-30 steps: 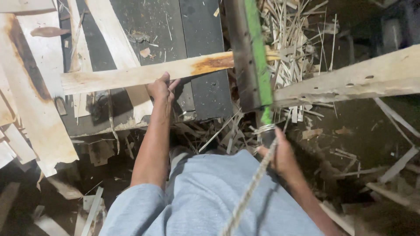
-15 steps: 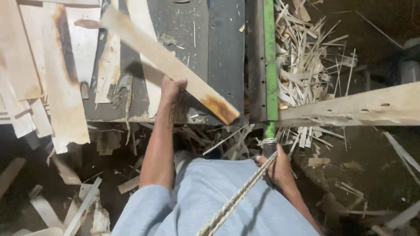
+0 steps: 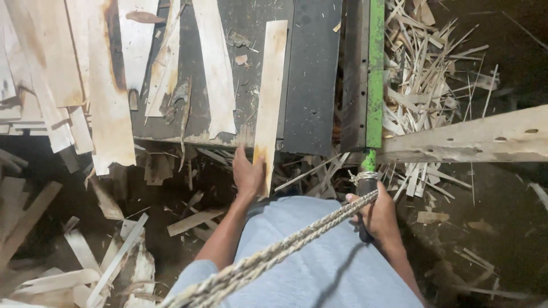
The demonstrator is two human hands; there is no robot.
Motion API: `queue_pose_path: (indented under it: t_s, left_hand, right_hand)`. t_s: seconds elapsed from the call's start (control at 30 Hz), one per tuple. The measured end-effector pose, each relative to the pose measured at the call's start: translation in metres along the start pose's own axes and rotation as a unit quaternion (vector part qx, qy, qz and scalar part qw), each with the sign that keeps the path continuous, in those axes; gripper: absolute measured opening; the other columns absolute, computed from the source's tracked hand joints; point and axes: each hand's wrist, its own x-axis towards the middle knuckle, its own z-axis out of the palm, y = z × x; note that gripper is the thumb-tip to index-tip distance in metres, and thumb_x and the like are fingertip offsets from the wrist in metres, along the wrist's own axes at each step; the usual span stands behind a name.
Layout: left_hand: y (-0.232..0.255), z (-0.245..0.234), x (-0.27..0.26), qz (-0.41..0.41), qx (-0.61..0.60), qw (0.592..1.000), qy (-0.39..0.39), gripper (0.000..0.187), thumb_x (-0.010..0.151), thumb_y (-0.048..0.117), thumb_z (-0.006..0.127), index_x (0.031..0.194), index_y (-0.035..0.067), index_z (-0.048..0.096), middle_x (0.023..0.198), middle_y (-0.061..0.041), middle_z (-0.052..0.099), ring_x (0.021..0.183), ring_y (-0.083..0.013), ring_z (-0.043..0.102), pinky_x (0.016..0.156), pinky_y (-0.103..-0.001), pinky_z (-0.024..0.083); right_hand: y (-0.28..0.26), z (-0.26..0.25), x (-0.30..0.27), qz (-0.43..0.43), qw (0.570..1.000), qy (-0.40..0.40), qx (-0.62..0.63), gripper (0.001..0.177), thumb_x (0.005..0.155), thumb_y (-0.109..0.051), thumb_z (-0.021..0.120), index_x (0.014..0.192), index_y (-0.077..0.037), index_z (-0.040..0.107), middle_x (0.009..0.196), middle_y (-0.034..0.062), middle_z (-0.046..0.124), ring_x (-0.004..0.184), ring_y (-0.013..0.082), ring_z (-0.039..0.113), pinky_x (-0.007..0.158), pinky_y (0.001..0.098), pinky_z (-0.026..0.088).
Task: Cutting thin strips of wood using a manual guillotine-style lever cutter.
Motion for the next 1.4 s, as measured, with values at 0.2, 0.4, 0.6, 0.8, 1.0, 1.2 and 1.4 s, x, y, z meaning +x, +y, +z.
queue_pose_path:
  t_s: [0.2, 0.4, 0.6, 0.8, 1.0, 1.2, 1.4]
  left_hand:
    - [-0.095, 0.04, -0.003, -0.153, -0.199, 0.961, -0.114, 0.05, 0.087, 0.01, 0.077, 0.13, -0.003, 0.056, 0.113, -0.019, 0.072, 0.098, -0.0239, 0.071, 0.087, -0.036, 0.056]
    - [-0.078, 0.033, -0.001, -0.101, -0.423, 0.898, -0.073, 0.031, 0.093, 0.0, 0.067, 0.122, -0.002, 0.058, 0.104, -0.01, 0.074, 0.088, -0.014, 0.07, 0.077, -0.028, 0.057]
    - [-0.067, -0.03, 0.012, -0.024, -0.457, 0.889, 0.001, 0.033, 0.096, 0.002, 0.065, 0.129, -0.001, 0.061, 0.102, -0.007, 0.073, 0.084, -0.0103, 0.067, 0.073, -0.026, 0.055]
    - [-0.047, -0.194, 0.091, -0.026, -0.363, 0.926, 0.105, 0.047, 0.09, 0.002, 0.068, 0.137, 0.0, 0.065, 0.102, -0.008, 0.078, 0.081, -0.0103, 0.071, 0.069, -0.025, 0.058]
    - [-0.086, -0.365, 0.264, -0.034, -0.253, 0.956, 0.146, 0.077, 0.087, 0.024, 0.076, 0.152, 0.003, 0.04, 0.129, -0.022, 0.071, 0.105, -0.0246, 0.072, 0.081, -0.033, 0.06]
    - [-0.151, -0.323, 0.26, -0.065, -0.006, 0.971, 0.228, 0.075, 0.091, 0.037, 0.071, 0.154, 0.01, 0.041, 0.143, -0.024, 0.057, 0.132, -0.0377, 0.055, 0.11, -0.046, 0.043]
    - [-0.184, -0.225, 0.147, 0.021, -0.096, 0.987, 0.13, 0.045, 0.091, 0.023, 0.07, 0.132, 0.005, 0.066, 0.115, -0.018, 0.075, 0.102, -0.0294, 0.074, 0.089, -0.038, 0.056]
  right_hand:
    - [0.026, -0.01, 0.009, -0.013, 0.999, -0.022, 0.022, 0.035, 0.084, -0.012, 0.079, 0.108, -0.003, 0.057, 0.073, 0.0061, 0.058, 0.054, 0.0149, 0.056, 0.044, 0.0315, 0.047]
    - [0.135, -0.028, 0.037, -0.051, 0.945, -0.107, 0.306, 0.045, 0.098, -0.042, 0.059, 0.123, -0.005, 0.054, 0.093, 0.0091, 0.065, 0.07, 0.0204, 0.064, 0.064, 0.0354, 0.055]
    - [0.27, 0.007, 0.113, 0.161, 0.931, -0.148, 0.294, 0.067, 0.096, -0.053, 0.057, 0.143, -0.006, 0.052, 0.092, 0.0093, 0.067, 0.077, 0.0198, 0.061, 0.066, 0.037, 0.051]
    - [0.255, 0.075, 0.171, -0.015, 0.966, -0.258, 0.024, 0.055, 0.096, -0.032, 0.06, 0.141, -0.002, 0.054, 0.105, 0.0047, 0.07, 0.093, 0.011, 0.064, 0.081, 0.0284, 0.051]
    - [0.053, 0.219, 0.097, -0.097, 0.924, -0.369, -0.003, 0.067, 0.091, -0.032, 0.07, 0.148, -0.002, 0.052, 0.105, 0.0126, 0.068, 0.09, 0.0191, 0.063, 0.081, 0.0356, 0.052]
    - [-0.008, 0.373, 0.141, -0.326, 0.893, -0.116, -0.288, 0.089, 0.08, -0.046, 0.079, 0.149, 0.0, 0.046, 0.13, 0.0232, 0.06, 0.117, 0.0337, 0.062, 0.097, 0.0436, 0.052]
    - [-0.02, 0.402, 0.164, -0.331, 0.812, 0.04, -0.479, 0.099, 0.074, -0.054, 0.086, 0.146, 0.0, 0.045, 0.137, 0.0257, 0.051, 0.128, 0.0442, 0.047, 0.106, 0.053, 0.039]
